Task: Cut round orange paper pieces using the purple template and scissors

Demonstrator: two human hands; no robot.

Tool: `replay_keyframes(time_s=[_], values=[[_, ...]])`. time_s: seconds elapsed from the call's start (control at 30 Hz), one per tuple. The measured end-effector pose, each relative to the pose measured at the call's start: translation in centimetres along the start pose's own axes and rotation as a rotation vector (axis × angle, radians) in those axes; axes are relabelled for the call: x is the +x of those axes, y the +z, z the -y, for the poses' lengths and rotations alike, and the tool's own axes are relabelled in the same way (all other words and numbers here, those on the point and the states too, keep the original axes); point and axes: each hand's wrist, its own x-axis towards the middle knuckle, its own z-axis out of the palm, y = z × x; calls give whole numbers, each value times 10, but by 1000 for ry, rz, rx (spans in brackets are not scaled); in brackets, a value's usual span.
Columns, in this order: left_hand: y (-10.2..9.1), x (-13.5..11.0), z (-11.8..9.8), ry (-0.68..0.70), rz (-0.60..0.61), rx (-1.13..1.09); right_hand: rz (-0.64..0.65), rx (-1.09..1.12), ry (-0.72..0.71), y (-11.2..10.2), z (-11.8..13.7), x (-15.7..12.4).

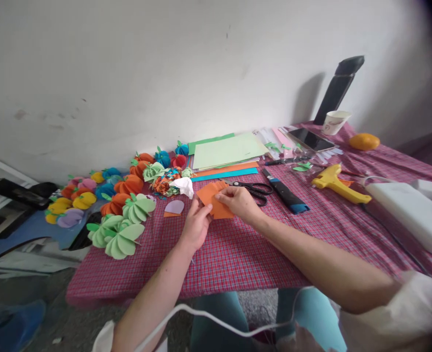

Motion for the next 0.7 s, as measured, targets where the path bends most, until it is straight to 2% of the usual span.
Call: replay_keyframes(time_s=[0.23, 0.43, 0.7], values=[[-1, 0, 1, -129, -56, 14, -13, -73, 17, 0, 7, -2], [-2, 0, 1, -238, -68, 160, 9, -20, 20, 2, 2, 2], [2, -2, -3, -282, -90, 241, 45, -160, -159, 2, 1, 1]])
